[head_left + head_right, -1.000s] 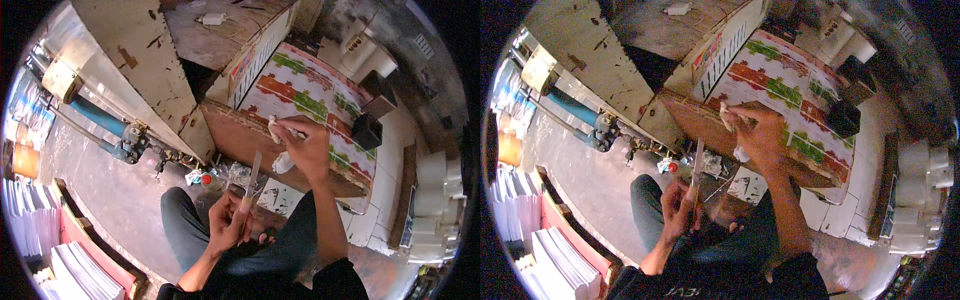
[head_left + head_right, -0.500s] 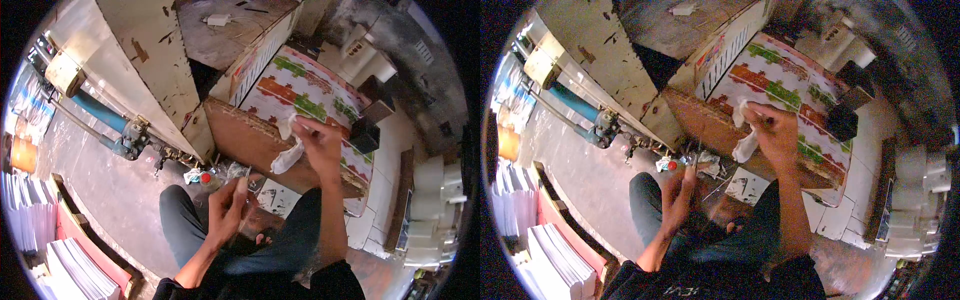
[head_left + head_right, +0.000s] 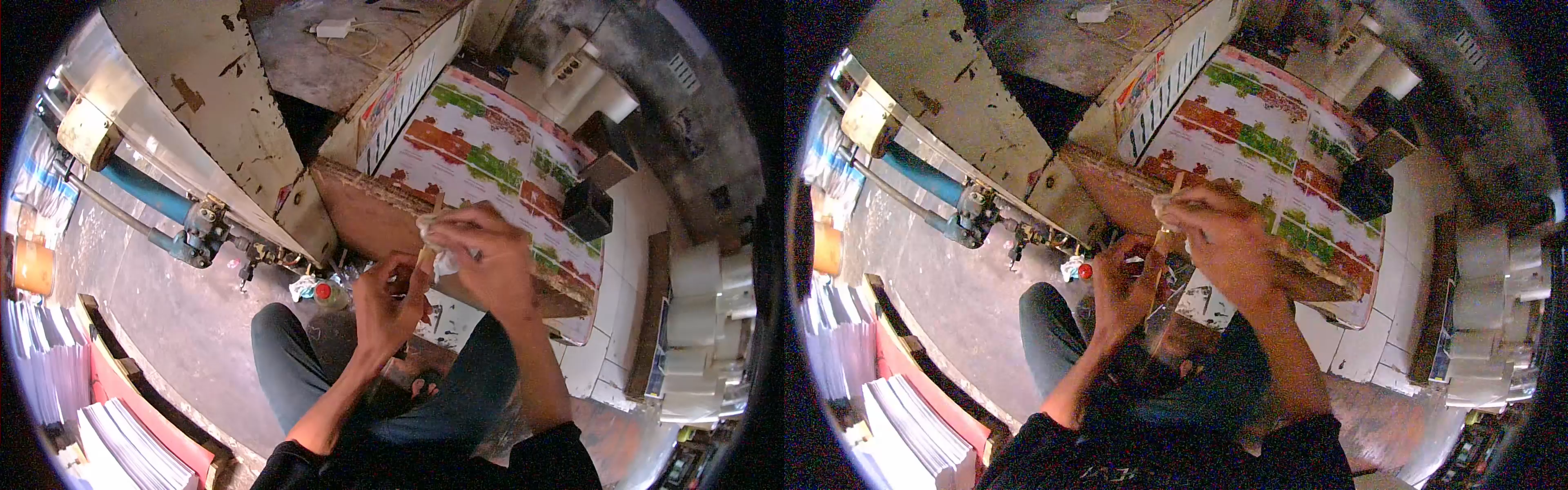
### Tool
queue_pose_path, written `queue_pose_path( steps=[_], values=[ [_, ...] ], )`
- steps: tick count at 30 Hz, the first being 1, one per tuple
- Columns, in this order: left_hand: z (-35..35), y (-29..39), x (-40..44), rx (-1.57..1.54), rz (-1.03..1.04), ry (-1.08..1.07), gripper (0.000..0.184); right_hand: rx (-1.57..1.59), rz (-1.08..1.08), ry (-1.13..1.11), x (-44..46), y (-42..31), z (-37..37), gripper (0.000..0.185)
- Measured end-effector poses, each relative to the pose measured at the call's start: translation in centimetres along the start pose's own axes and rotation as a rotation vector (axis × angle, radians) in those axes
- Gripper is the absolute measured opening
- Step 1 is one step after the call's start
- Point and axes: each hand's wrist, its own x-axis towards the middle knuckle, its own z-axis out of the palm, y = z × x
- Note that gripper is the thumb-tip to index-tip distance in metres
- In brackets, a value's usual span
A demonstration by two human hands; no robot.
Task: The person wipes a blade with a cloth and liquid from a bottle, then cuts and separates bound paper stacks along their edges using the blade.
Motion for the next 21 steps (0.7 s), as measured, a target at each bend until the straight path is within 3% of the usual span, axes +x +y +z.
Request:
queue_pose_path(
  steps=[2,5,12,15,17,21],
  values=[
    [-0.1,0.0,0.3,0.051,0.001,-0.005,0.019,-0.03,-0.091,-0.012,-0.1,0.5,1.3,0.029],
    [0.0,0.1,-0.2,-0.009,-0.111,0.013,0.019,-0.057,-0.096,0.019,0.5,0.5,1.5,0.032],
    [-2.0,-1.7,-3.3,-0.036,-0.11,0.033,0.016,-0.106,-0.098,0.137,0.1,0.5,2.9,0.038],
    [-3.0,-0.7,-5.1,0.053,-0.038,0.011,0.014,-0.146,0.079,0.044,0.5,0.4,1.8,0.03],
    [-3.3,-0.4,-5.3,-0.084,-0.153,-0.005,0.013,0.167,0.394,0.086,1.4,1.4,0.0,0.019],
    [-1.8,-2.4,-1.8,-0.208,-0.05,-0.056,0.016,0.258,0.455,0.264,1.5,0.2,-2.9,0.014]
  ],
)
